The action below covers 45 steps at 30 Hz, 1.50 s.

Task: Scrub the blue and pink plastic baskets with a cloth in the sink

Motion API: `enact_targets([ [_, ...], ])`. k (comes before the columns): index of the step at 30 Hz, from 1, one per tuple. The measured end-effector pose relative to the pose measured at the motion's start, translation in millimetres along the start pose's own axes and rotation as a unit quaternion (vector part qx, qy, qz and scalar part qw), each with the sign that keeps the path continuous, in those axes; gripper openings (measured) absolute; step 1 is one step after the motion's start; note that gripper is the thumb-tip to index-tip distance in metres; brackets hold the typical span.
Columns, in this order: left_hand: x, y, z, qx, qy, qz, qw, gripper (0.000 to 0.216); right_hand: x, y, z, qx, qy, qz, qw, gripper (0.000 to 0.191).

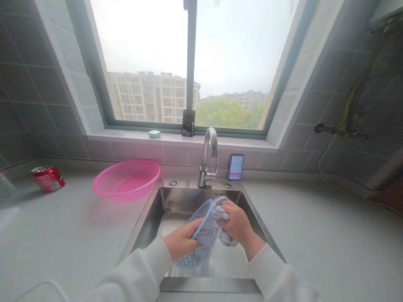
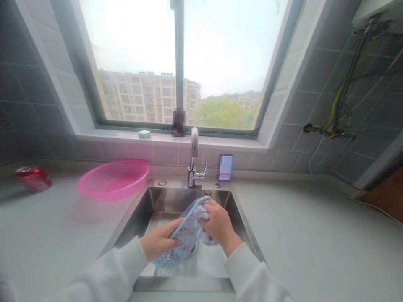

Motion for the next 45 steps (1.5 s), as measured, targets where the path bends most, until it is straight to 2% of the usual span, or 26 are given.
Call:
enact_targets([
  [2,-1,-4,0,0.015,0.019,0.012,1.000,0.068,1,-2,0,0.005,-0.005,-0.016,1.000,0.012],
  [7,4,-9,2,0.001,0.067,0.064,0.996,0.040,-15,-41,-9,0.115,-0.092,-0.007,0.989,0.010],
  [9,7,-8,3,-0.009,0.078,0.078,0.994,0.038,-14,-41,-8,0.106,-0.081,0.014,0.991,0.009],
  [13,16,-3,3,-0.009,0.133,0.132,0.982,0.044,2,-11,-2,0.012,0.006,0.021,1.000,0.010],
  [15,19,-3,3,0.009,0.161,0.161,0.974,0.044,7,-5,-2,-0.013,0.038,0.008,0.999,0.010],
  [17,19,-1,2,0.019,0.184,0.189,0.964,0.040,3,-12,-3,-0.004,0.033,0.002,0.999,0.010],
  [19,19,2,1,0.018,0.202,0.220,0.954,0.033,-7,-29,-6,0.040,-0.011,0.008,0.999,0.008],
  [22,18,7,-2,0.025,0.202,0.258,0.945,0.028,-18,-40,-7,0.078,-0.059,0.029,0.995,0.008],
  [26,16,12,-4,0.042,0.187,0.249,0.949,0.029,-6,-11,1,-0.009,-0.003,0.015,1.000,0.010],
  [28,15,12,-4,0.051,0.180,0.227,0.956,0.027,-2,-2,2,-0.030,0.014,-0.009,0.999,0.012],
  [30,15,10,-4,0.055,0.180,0.210,0.959,0.030,-6,-11,-1,-0.006,-0.001,-0.006,1.000,0.011],
  [33,16,9,-3,0.018,0.189,0.213,0.958,0.039,-20,-43,-7,0.080,-0.052,0.038,0.995,0.009],
  [35,17,9,-3,-0.005,0.194,0.220,0.956,0.044,-26,-53,-8,0.106,-0.071,0.059,0.990,0.011],
  [37,18,10,-4,-0.003,0.197,0.209,0.958,0.047,-24,-45,-4,0.076,-0.062,0.062,0.993,0.009],
  [41,16,12,-6,0.016,0.195,0.158,0.968,0.048,-6,-4,3,-0.028,-0.004,0.007,1.000,0.011],
  [43,15,11,-6,0.015,0.194,0.140,0.971,0.049,-3,0,2,-0.031,0.005,-0.019,0.999,0.012],
  [45,15,9,-4,0.003,0.198,0.128,0.972,0.051,-9,-14,-2,0.008,-0.009,-0.015,1.000,0.010],
])
Point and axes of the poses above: each hand's wrist, its own z-axis towards the middle knuckle, its own x-axis out of the back of the hand, y = z × x, the point moved 5 cm from there along z, towards the middle knuckle, and after that the axes turned 8 degrees about x, right-handed, at the moved point
